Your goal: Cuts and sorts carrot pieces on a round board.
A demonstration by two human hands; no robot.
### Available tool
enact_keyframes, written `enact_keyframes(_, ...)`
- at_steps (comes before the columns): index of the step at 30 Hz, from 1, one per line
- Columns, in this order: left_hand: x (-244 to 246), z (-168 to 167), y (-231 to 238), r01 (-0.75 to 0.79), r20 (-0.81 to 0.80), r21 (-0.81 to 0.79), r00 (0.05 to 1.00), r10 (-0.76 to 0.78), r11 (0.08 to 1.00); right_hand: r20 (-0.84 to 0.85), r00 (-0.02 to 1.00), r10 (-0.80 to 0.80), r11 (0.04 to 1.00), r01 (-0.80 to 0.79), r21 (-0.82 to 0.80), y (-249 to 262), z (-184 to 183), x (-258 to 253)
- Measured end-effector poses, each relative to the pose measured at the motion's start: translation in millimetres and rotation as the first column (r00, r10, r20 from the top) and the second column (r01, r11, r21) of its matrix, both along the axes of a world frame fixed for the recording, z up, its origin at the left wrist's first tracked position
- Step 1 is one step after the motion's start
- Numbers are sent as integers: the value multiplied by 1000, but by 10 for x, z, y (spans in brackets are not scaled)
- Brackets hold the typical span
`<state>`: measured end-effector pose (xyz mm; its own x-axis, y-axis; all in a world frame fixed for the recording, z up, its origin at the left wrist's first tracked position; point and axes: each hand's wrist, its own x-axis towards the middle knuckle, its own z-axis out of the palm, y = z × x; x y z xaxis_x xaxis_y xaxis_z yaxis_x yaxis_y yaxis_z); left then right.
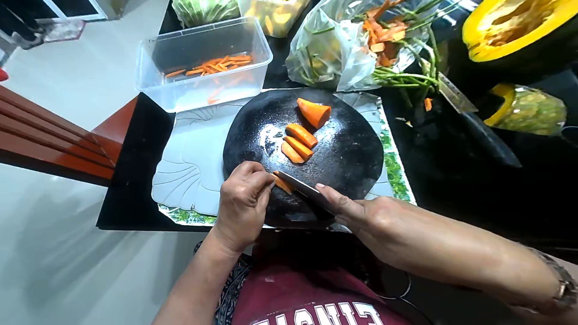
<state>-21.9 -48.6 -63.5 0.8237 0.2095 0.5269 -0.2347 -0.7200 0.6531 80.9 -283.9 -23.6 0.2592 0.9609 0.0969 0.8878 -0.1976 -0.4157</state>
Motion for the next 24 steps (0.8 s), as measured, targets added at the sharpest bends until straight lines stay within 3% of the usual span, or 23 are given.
enact_keyframes(7,-18,-55,-22,-23,53,0,998,23,1000,80,997,21,999,-25,43,76,58,-9)
enact_keyframes(15,-11,-89,-45,-33,86,3,996,32,999,118,992,36,999,-33,-25,155,49,-31)
enact_keyframes(24,-20,-61,-7,-19,46,65,999,16,998,4,1000,28,996,-27,-89,145,54,-54)
